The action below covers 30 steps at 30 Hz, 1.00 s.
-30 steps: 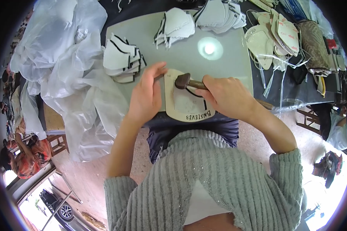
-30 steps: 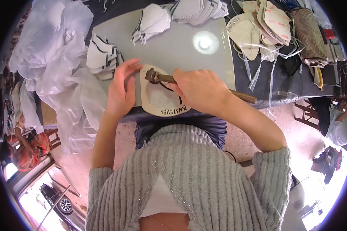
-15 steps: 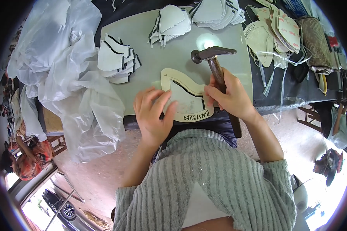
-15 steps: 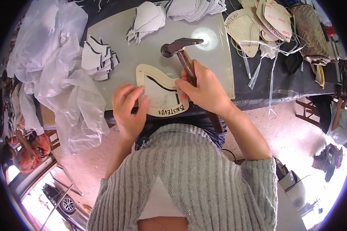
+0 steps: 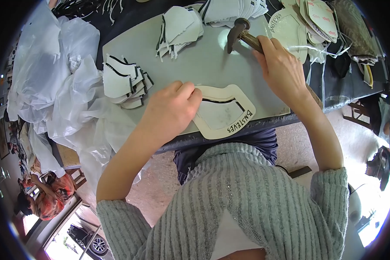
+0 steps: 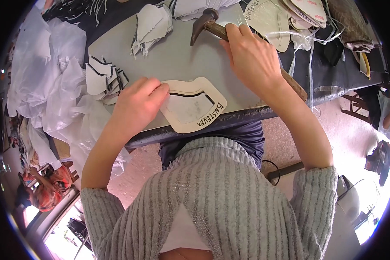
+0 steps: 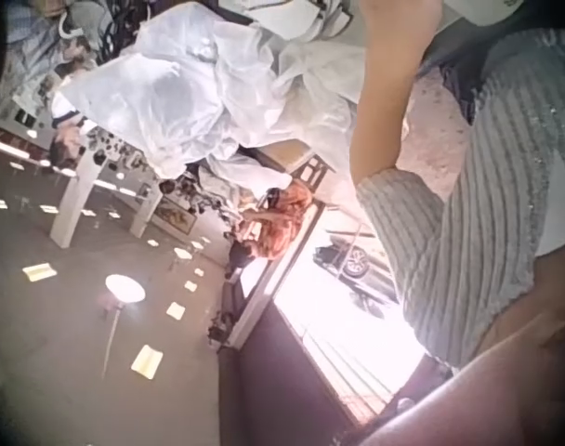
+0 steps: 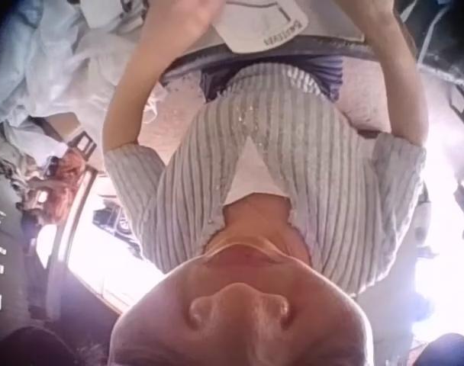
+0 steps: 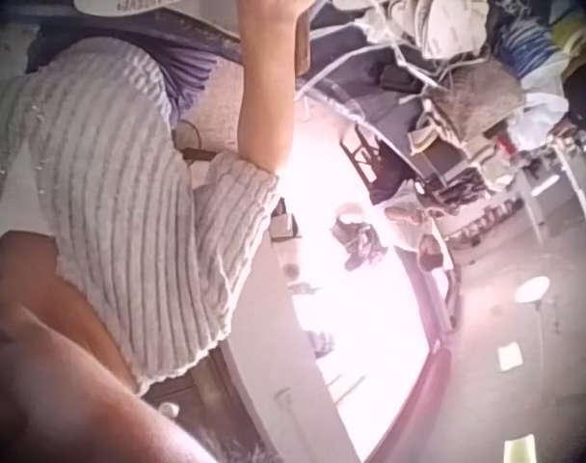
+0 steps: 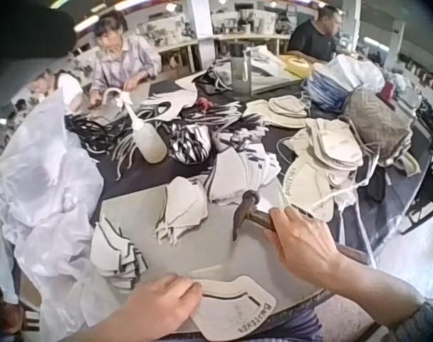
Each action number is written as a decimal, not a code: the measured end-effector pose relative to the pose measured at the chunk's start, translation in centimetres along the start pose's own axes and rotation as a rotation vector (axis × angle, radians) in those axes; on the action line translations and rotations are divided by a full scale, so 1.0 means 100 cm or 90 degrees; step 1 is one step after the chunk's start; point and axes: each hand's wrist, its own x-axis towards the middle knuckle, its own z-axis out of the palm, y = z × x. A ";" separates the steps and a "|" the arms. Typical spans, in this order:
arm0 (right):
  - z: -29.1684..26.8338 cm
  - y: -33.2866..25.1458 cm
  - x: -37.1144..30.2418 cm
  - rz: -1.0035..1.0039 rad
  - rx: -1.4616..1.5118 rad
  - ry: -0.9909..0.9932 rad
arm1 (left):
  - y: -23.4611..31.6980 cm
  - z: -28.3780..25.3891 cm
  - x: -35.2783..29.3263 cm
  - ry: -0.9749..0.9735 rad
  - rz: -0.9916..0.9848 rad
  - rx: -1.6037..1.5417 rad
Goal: The person is using a hammer to flatten and join shoe upper components on a workbench.
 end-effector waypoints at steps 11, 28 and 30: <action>0.013 -0.078 -0.074 -0.191 0.167 -0.025 | 0.014 0.004 0.004 -0.046 0.072 0.185; 0.018 -0.075 -0.077 -0.230 0.137 -0.006 | 0.000 0.006 0.004 0.070 -0.035 -0.125; 0.017 -0.075 -0.076 -0.230 0.133 -0.014 | 0.005 0.005 0.003 0.029 -0.015 -0.053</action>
